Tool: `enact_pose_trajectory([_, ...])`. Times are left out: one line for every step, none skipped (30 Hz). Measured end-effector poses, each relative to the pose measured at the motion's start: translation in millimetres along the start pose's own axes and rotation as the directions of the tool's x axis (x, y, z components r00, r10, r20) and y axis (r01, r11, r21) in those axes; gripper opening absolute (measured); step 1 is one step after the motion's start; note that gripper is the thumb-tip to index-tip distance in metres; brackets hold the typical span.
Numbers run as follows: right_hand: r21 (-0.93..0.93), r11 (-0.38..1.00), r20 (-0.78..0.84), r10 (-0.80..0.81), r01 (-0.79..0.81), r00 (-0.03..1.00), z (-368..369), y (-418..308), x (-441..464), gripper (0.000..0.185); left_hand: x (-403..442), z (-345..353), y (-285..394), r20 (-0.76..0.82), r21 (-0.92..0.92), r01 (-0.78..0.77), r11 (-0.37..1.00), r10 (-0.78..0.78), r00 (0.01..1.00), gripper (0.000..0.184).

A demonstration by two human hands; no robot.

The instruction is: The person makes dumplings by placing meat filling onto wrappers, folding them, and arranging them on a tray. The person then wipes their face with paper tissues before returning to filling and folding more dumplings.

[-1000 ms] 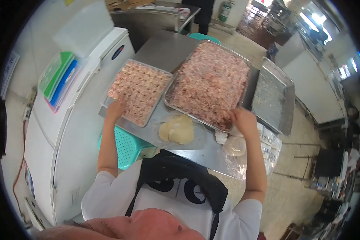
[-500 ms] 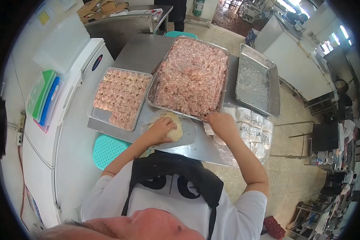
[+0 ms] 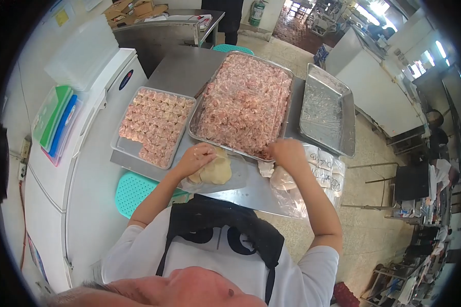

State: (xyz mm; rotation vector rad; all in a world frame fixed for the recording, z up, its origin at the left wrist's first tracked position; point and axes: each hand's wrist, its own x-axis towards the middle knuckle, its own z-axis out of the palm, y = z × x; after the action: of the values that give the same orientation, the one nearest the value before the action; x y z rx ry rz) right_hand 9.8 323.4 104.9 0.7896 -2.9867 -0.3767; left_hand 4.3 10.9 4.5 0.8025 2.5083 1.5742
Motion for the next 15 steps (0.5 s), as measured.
enact_pose_trajectory([-0.010, 0.999, 0.048, 0.051, -0.051, 0.998, -5.1, 3.4, 7.5, 0.026, -0.7, 0.5, -4.6, -0.009, -0.001, 0.007, 1.000, -0.007, 1.000, 0.019])
enact_pose_trajectory([-0.010, 0.999, 0.049, 0.041, -0.041, 0.998, 0.7, 0.0, 9.0, 0.026, -1.4, 1.5, -12.3, -0.030, -0.227, 0.152, 0.962, -0.163, 0.986, 0.017])
enact_pose_trajectory([0.021, 0.999, 0.069, 0.046, -0.047, 0.997, 14.3, -7.0, 10.4, 0.026, -1.8, 2.0, -16.6, -0.016, -0.441, 0.273, 0.855, -0.312, 0.950, 0.015])
enact_pose_trajectory([0.051, 0.997, 0.087, 0.051, -0.056, 0.995, 30.2, -15.4, 12.0, 0.027, -1.4, 1.9, -16.5, -0.021, -0.442, 0.272, 0.855, -0.313, 0.949, 0.015])
enact_pose_trajectory([0.048, 0.995, 0.099, 0.077, -0.082, 0.992, 51.4, -31.1, 10.3, 0.025, -0.6, 2.6, -16.1, -0.024, -0.755, 0.251, 0.606, -0.408, 0.913, 0.016])
enact_pose_trajectory([0.046, 0.996, 0.098, 0.072, -0.077, 0.993, 44.0, -28.0, 11.0, 0.025, 0.4, 3.4, -16.1, 0.012, -0.950, 0.163, 0.267, -0.491, 0.871, 0.017])
enact_pose_trajectory([0.038, 0.997, 0.091, 0.059, -0.063, 0.994, 27.1, -22.6, 9.7, 0.024, 0.1, 2.6, -12.8, 0.006, -0.951, 0.158, 0.265, -0.496, 0.868, 0.017])
enact_pose_trajectory([0.034, 0.998, 0.085, 0.046, -0.049, 0.995, 10.3, -17.4, 7.4, 0.023, -2.0, 1.1, -9.2, 0.008, -0.972, 0.124, 0.198, -0.504, 0.864, 0.016])
enact_pose_trajectory([0.057, 0.996, 0.111, 0.067, -0.073, 0.992, -4.7, -8.7, 6.7, 0.021, -3.4, 0.3, -6.6, 0.009, -0.987, 0.088, 0.131, -0.510, 0.860, 0.015])
enact_pose_trajectory([0.058, 0.996, 0.111, 0.059, -0.066, 0.992, -2.9, -8.6, 8.7, 0.021, -6.4, 2.2, -5.7, 0.004, -0.988, 0.084, 0.131, -0.514, 0.858, 0.015])
enact_pose_trajectory([0.048, 0.994, 0.149, 0.091, -0.099, 0.985, 1.0, -8.8, 10.6, 0.021, -11.3, 5.2, -4.1, -0.324, -0.598, -0.012, 0.801, -0.228, 0.918, 0.015])
enact_pose_trajectory([0.036, 0.990, 0.187, 0.125, -0.134, 0.974, 7.2, -9.8, 11.8, 0.021, -14.9, 7.1, -3.2, -0.345, 0.147, -0.165, 0.975, 0.207, 0.916, 0.015])
enact_pose_trajectory([0.029, 0.999, 0.008, -0.028, 0.028, 1.000, 24.2, -21.7, 11.4, 0.016, -15.8, 9.9, -7.2, -0.347, 0.146, -0.161, 0.976, 0.203, 0.915, 0.015])
enact_pose_trajectory([0.029, 0.999, 0.009, -0.031, 0.031, 0.999, 39.2, -34.4, 10.8, 0.016, -16.2, 14.2, -13.8, -0.131, 0.199, -0.281, 0.939, 0.310, 0.942, 0.016])
enact_pose_trajectory([0.062, 0.997, -0.030, 0.046, -0.044, 0.998, 44.7, -52.2, 13.4, 0.018, -16.9, 16.3, -17.8, 0.095, 0.224, -0.405, 0.886, 0.394, 0.914, 0.017])
